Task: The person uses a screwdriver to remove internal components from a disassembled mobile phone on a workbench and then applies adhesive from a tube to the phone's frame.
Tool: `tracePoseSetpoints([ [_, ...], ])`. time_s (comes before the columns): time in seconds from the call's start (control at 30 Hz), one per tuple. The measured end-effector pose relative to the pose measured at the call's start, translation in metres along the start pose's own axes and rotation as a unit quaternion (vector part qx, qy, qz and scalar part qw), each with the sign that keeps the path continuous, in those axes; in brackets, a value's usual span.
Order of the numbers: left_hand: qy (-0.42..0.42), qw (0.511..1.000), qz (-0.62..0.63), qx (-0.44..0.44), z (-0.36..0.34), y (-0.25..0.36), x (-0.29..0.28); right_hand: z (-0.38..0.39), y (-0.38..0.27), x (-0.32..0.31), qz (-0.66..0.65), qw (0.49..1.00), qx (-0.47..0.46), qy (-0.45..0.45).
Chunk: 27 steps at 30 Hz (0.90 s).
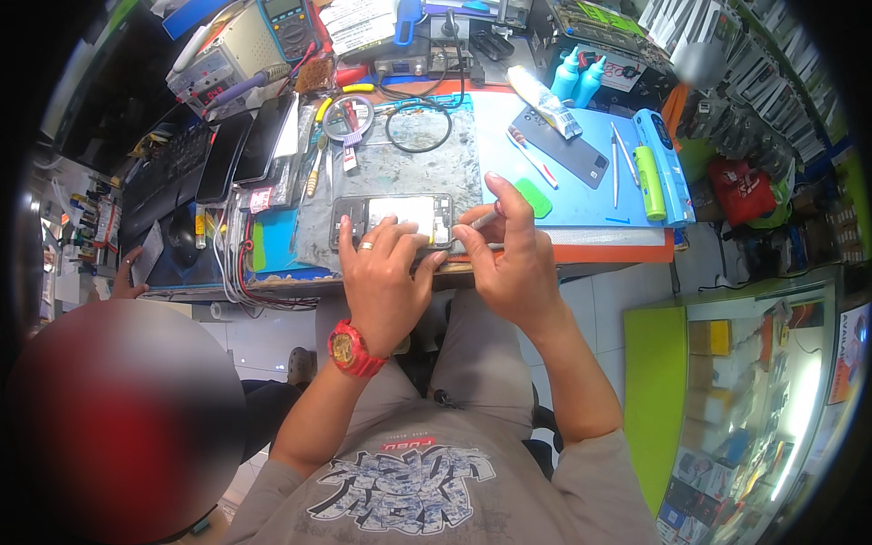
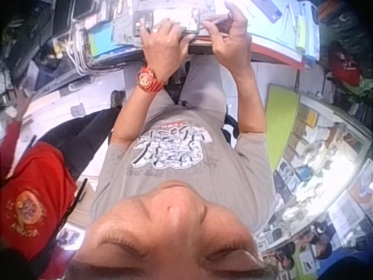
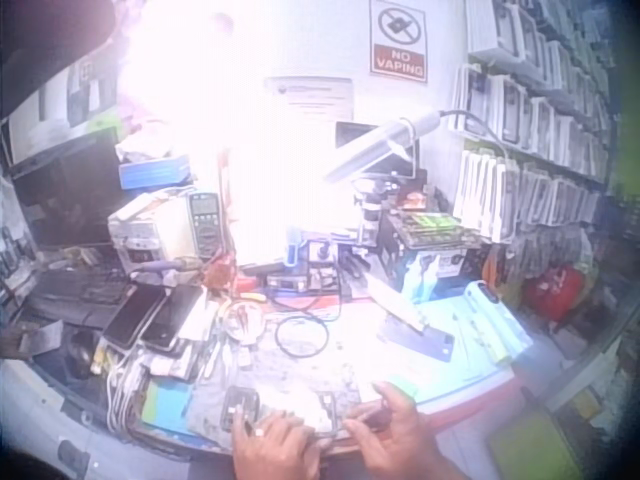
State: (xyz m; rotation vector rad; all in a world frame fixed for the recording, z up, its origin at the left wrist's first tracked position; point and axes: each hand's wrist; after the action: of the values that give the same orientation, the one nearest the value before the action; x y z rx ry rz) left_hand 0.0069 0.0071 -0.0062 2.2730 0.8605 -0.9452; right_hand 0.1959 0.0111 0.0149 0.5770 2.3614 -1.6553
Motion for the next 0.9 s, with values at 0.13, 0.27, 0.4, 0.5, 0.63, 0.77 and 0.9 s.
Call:
tracePoseSetpoints([
  [0.13, -0.004, 1.0, -0.001, -0.002, 0.001, 0.0, 0.0, 0.0, 0.001, 0.001, 0.005, 1.0, -0.01, -0.001],
  [0.27, -0.004, 1.0, -0.005, -0.004, 0.003, -0.003, -0.002, -0.001, -0.002, 0.006, 0.01, 1.0, -0.01, -0.005],
  [0.4, -0.01, 1.0, -0.005, 0.001, 0.001, -0.002, -0.004, 0.0, -0.006, 0.006, 0.007, 1.0, 0.01, 0.005],
  [0.5, -0.044, 0.999, -0.002, 0.011, -0.005, 0.001, -0.009, 0.001, -0.001, -0.001, 0.111, 0.993, -0.03, -0.008],
  [0.63, -0.092, 0.996, -0.011, 0.003, -0.012, -0.001, -0.01, -0.006, -0.02, 0.009, 0.125, 0.99, -0.033, -0.05],
  [0.77, -0.116, 0.993, -0.018, 0.03, 0.0, 0.0, -0.003, -0.006, -0.014, 0.015, 0.176, 0.981, -0.084, 0.0],
  [0.9, -0.104, 0.987, -0.1, 0.076, 0.011, -0.018, 0.003, -0.006, -0.007, 0.044, 0.16, 0.983, -0.078, 0.036],
])
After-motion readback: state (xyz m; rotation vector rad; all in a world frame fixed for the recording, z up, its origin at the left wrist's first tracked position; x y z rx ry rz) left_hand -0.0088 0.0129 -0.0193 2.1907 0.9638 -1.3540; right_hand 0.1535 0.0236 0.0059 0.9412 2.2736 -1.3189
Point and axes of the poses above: each hand's wrist, its own z-axis away from the middle knuckle, its own x-axis out of the palm, y = z × x, and after that the axes turned 15 degrees about x, right-handed
